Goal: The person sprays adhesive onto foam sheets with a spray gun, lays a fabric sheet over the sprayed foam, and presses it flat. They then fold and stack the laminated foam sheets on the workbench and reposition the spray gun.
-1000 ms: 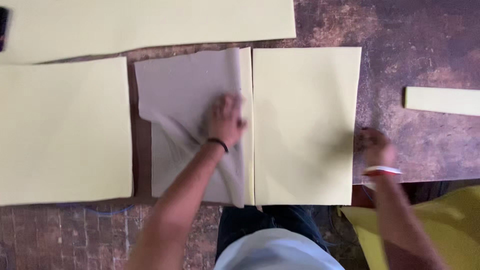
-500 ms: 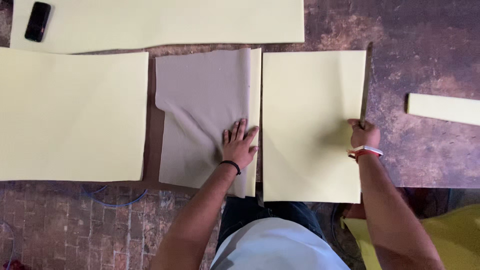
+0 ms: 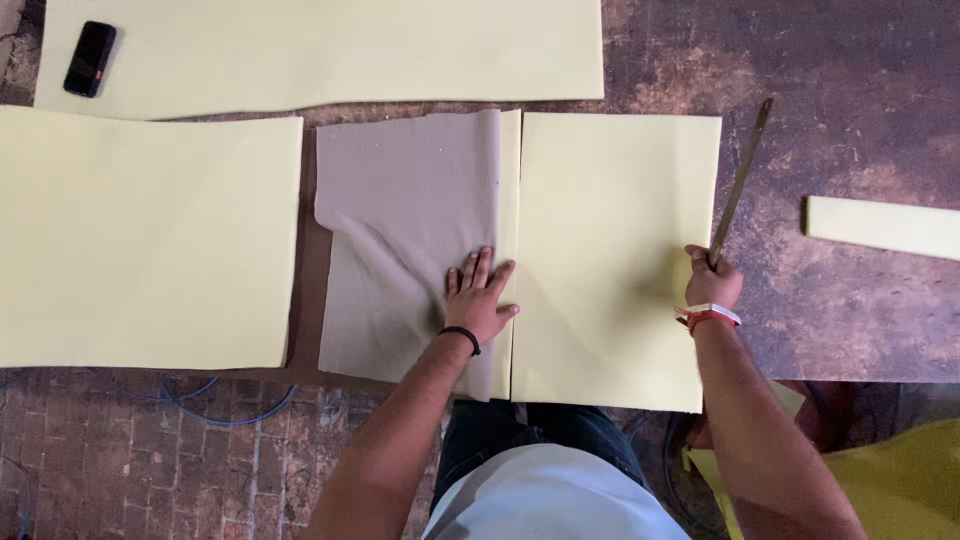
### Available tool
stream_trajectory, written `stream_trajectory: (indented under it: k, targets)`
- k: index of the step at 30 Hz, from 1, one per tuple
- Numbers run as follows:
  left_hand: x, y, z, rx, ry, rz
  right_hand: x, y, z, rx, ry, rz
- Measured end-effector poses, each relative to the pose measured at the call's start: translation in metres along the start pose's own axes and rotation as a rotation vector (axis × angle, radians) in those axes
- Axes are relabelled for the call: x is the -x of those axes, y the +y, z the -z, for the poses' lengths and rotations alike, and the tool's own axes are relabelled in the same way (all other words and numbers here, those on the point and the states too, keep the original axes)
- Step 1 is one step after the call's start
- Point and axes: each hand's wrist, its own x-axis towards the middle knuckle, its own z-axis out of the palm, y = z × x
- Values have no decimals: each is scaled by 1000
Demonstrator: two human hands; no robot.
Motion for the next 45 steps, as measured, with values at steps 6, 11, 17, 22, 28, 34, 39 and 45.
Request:
stream_trajectory:
  k: [6, 11, 17, 22, 28, 34, 39, 45]
  targets:
    - [-6, 11, -2, 10, -9, 9, -19, 9, 8, 410, 150, 536]
    - [4, 6, 9, 66, -29, -66, -6, -19, -11, 358, -11, 443]
    - [6, -47, 23, 256, 56, -94, 66, -98, -100, 329, -383, 114]
    - [44, -139, -1, 518, 169, 103, 148, -99, -195, 105, -580, 239]
    - [117, -260, 5, 642, 390, 247, 214, -140, -298, 160, -675, 190]
    - [189, -388, -8, 838, 446, 434, 283, -184, -389, 366, -531, 393]
    - [197, -481, 8, 859, 539, 384, 351, -206, -443, 402, -492, 497]
    - [162, -584, 40, 966, 701, 340, 378, -250, -531, 366, -510, 534]
